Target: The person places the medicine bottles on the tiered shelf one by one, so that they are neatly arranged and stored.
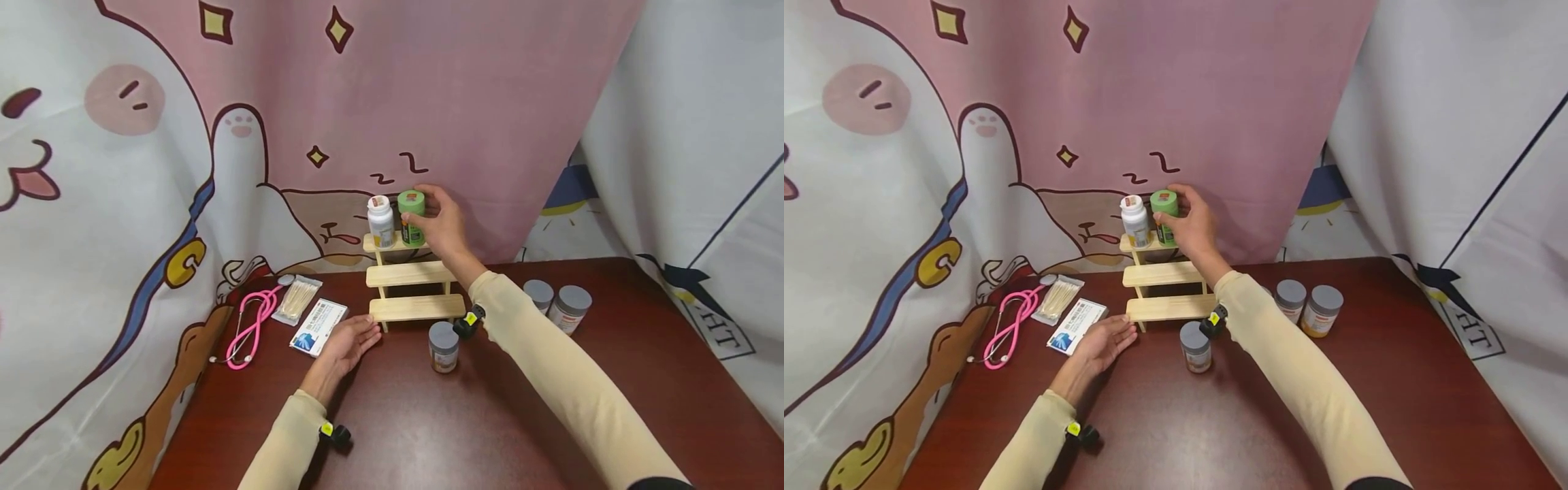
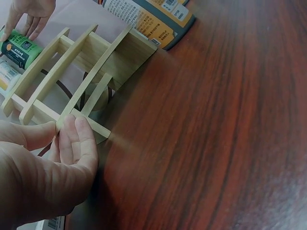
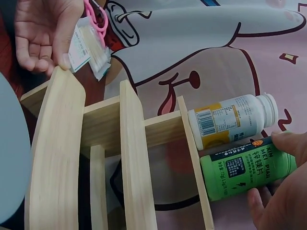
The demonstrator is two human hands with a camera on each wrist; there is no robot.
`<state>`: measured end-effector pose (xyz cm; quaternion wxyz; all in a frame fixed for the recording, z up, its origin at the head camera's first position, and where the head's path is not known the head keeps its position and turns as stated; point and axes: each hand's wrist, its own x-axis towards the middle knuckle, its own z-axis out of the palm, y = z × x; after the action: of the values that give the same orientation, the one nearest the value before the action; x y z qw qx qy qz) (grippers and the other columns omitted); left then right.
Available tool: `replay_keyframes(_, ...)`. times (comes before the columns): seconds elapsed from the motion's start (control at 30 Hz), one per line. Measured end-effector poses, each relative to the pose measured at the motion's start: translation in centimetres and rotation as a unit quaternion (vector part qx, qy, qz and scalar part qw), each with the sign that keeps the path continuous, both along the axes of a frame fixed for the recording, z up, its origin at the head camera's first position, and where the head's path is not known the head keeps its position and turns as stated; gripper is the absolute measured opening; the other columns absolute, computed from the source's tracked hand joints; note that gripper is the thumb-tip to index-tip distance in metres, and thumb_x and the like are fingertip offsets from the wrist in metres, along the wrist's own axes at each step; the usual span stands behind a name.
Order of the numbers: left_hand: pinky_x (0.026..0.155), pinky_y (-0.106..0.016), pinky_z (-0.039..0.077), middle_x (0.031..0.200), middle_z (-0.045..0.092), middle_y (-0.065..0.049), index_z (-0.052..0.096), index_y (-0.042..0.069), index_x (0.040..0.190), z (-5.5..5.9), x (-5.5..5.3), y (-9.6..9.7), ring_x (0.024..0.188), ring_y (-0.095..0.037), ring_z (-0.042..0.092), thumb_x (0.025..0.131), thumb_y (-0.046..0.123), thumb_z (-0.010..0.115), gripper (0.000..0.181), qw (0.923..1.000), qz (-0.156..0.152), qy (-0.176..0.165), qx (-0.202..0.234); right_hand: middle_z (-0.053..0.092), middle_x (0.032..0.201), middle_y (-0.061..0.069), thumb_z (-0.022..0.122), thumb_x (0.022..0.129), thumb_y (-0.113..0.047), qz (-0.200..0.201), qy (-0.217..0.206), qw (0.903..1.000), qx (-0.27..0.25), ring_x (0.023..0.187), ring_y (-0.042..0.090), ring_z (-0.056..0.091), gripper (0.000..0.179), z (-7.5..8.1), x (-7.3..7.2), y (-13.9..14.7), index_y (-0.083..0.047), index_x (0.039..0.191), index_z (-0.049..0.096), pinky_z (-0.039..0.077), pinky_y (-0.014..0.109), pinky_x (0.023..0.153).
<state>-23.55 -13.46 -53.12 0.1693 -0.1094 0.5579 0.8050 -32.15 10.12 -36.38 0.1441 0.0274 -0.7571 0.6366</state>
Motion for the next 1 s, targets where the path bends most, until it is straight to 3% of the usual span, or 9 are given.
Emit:
replay_keyframes(0.3,0.086,-0.025,0.066,0.097,0.071,-0.004,0.059,-0.004,0.123,-0.2,0.0,0.1,0.092,-0.016,0.071,0.107,0.003,0.056,0.018,1.0000,0.006,0.000,0.004,0.068,0.135,0.012,0.086,0.089,-0.012,-0.015,0.015,0.9994,0.029,0.121,0.028,0.067,0.059,0.1,0.1,-0.1,-0.020,0.142,0.062,0.057,0.043,0.109)
replay_keyframes(0.63,0.085,-0.025,0.066,0.093,0.070,-0.001,0.058,-0.006,0.127,-0.1,-0.1,0.2,0.087,-0.013,0.070,0.107,0.002,0.056,0.022,1.0000,0.004,0.001,0.001,0.067,0.141,0.011,0.086,0.088,-0.010,-0.001,0.033,0.9976,0.061,0.122,0.029,0.068,0.067,-0.4,0.6,0.5,-0.023,0.148,0.058,0.058,0.044,0.109)
replay_keyframes(0.87,0.084,-0.024,0.066,0.092,0.070,0.000,0.057,-0.006,0.128,0.1,-0.2,0.2,0.086,-0.012,0.070,0.107,0.003,0.055,0.022,1.0000,0.006,-0.001,0.002,0.064,0.145,0.012,0.088,0.088,-0.015,-0.007,0.075,0.9907,0.113,0.133,0.033,0.062,0.066,0.1,2.2,1.3,-0.020,0.146,0.058,0.054,0.054,0.113)
replay_keyframes(1.0,0.083,-0.025,0.066,0.092,0.070,-0.001,0.059,-0.004,0.123,0.2,-0.1,0.1,0.086,-0.013,0.070,0.106,0.002,0.056,0.018,0.9999,0.011,-0.001,0.003,0.060,0.149,0.011,0.087,0.087,-0.018,0.004,0.083,0.9899,0.114,0.141,0.031,0.055,0.067,0.6,3.5,1.7,-0.016,0.146,0.057,0.053,0.053,0.115)
